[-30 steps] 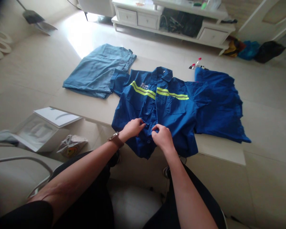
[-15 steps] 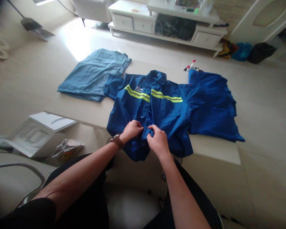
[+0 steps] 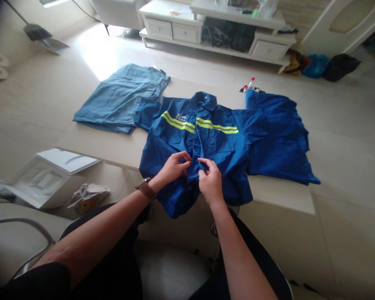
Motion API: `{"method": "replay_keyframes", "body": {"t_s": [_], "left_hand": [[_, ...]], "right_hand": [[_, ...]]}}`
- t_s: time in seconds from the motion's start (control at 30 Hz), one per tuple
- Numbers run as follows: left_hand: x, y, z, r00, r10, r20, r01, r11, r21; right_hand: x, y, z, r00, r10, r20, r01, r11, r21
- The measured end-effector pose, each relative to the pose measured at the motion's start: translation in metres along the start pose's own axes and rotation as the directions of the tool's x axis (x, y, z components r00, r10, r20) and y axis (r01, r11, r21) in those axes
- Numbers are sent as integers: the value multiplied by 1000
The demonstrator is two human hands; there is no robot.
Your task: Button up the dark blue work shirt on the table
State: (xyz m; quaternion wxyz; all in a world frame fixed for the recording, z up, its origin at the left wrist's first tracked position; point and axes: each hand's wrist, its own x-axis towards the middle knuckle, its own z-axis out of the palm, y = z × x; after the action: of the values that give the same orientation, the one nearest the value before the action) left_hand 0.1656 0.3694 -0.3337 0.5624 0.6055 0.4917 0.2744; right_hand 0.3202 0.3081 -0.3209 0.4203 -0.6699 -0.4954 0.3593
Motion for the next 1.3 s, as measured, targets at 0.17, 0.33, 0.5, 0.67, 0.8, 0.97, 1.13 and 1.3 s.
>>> {"method": "replay_keyframes", "body": {"t_s": [0.17, 0.33, 0.5, 0.67, 0.8, 0.97, 1.13, 1.3], "left_hand": [[-7, 6, -4, 998, 67, 19, -66, 996, -56], [-11, 9, -2, 989, 141, -32, -141, 990, 1], [-17, 16, -4, 984, 178, -22, -175, 980, 98], [-20, 18, -6, 989, 147, -7, -143, 972, 186], [-19, 15, -6, 993, 121, -11, -115, 967, 227], [-19, 15, -7, 988, 151, -36, -121, 894, 431], [-19, 14, -6, 978, 208, -28, -154, 803, 575], [-19, 14, -5, 970, 242, -2, -195, 787, 585]], "right_hand": [[0, -2, 6, 999, 43, -9, -42, 995, 88], [0, -4, 11, 998, 40, -46, -40, 999, -12], [4, -2, 13, 995, 36, -89, -39, 999, -32], [8, 5, 12, 995, 58, -84, -59, 998, -15], [9, 7, 10, 991, 55, -121, -57, 998, -8], [6, 2, 6, 973, -113, -201, 77, 981, -177], [4, -5, 5, 951, -219, -220, 135, 931, -340], [4, -6, 7, 968, -207, -145, 163, 950, -264]]}}
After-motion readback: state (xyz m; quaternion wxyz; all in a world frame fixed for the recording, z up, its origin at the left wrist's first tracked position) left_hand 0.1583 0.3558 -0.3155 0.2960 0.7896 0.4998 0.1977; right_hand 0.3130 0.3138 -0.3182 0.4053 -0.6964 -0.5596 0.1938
